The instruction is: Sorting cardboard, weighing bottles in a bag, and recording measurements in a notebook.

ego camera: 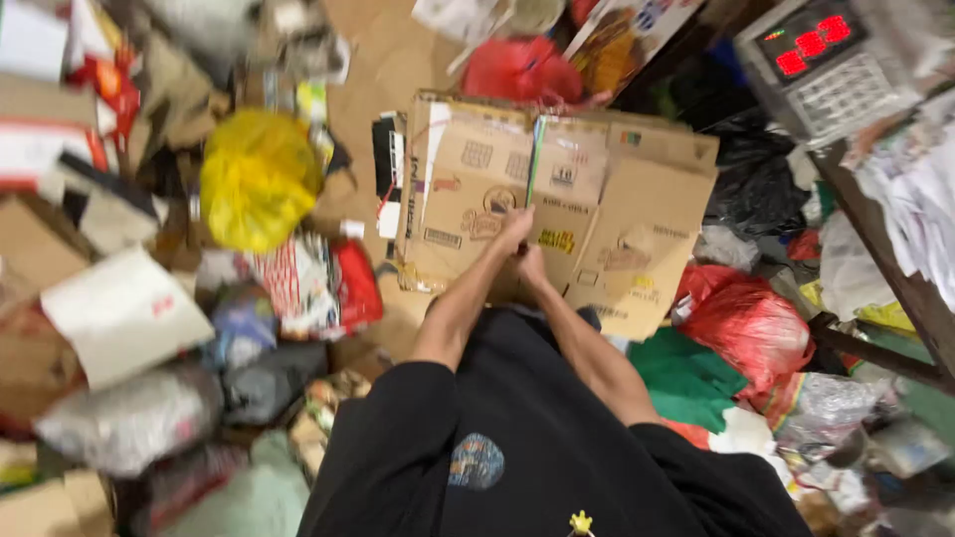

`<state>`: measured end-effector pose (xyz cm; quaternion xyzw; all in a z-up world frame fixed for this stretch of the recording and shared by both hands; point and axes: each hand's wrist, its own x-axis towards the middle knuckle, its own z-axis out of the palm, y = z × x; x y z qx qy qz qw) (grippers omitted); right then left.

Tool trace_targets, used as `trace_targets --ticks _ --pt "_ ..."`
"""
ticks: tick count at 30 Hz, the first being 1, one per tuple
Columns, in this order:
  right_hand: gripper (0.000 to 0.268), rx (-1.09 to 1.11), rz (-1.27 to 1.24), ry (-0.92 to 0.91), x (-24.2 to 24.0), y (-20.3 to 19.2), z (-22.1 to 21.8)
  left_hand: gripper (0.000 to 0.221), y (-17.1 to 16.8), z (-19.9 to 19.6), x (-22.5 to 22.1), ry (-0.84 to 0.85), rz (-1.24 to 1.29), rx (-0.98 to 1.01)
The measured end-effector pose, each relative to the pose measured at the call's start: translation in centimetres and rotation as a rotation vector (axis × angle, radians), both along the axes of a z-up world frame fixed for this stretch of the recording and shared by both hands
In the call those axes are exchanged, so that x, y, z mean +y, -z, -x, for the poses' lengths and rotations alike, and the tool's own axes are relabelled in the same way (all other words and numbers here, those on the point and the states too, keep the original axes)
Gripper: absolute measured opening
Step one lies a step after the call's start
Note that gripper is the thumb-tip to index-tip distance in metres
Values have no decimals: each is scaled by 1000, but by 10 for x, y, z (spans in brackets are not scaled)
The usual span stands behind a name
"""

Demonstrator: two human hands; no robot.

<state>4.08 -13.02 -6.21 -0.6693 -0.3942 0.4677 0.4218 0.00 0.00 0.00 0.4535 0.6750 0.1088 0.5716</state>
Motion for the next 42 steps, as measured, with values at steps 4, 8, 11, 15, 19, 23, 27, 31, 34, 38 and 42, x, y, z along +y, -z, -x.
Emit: trace_targets --ticks 4,8,11,15,19,23,27,31,34,38,42 --pt "22 -78 260 -118 31 -46 26 54 27 46 -2 -220 -11 -162" --pt "27 -148 257 -259 29 -44 72 48 27 103 -10 -435 69 -184" --pt "31 -231 306 -381 55 -58 101 49 22 138 1 -494 31 -114" --pt "38 -342 338 -511 82 -88 145 44 8 186 21 -712 103 -248" --pt "39 -376 247 -630 116 -75 184 49 -17 249 39 -823 87 -260" --pt "38 -403 194 -722 143 -77 240 56 -10 315 58 -852 27 -208" --pt "32 -418 18 -830 174 -95 305 53 -11 392 69 -1016 -102 -412" --pt "30 -342 121 -1000 190 -143 355 51 -60 446 60 -1107 -100 -437" --pt "22 -393 13 -1100 187 -140 363 54 -47 459 43 -1196 -116 -303" --pt "20 -395 42 -1290 216 -129 382 52 -48 468 48 -1373 -164 -405" --pt "18 -417 -39 -1420 266 -112 394 56 -53 474 94 -1422 -181 -241"
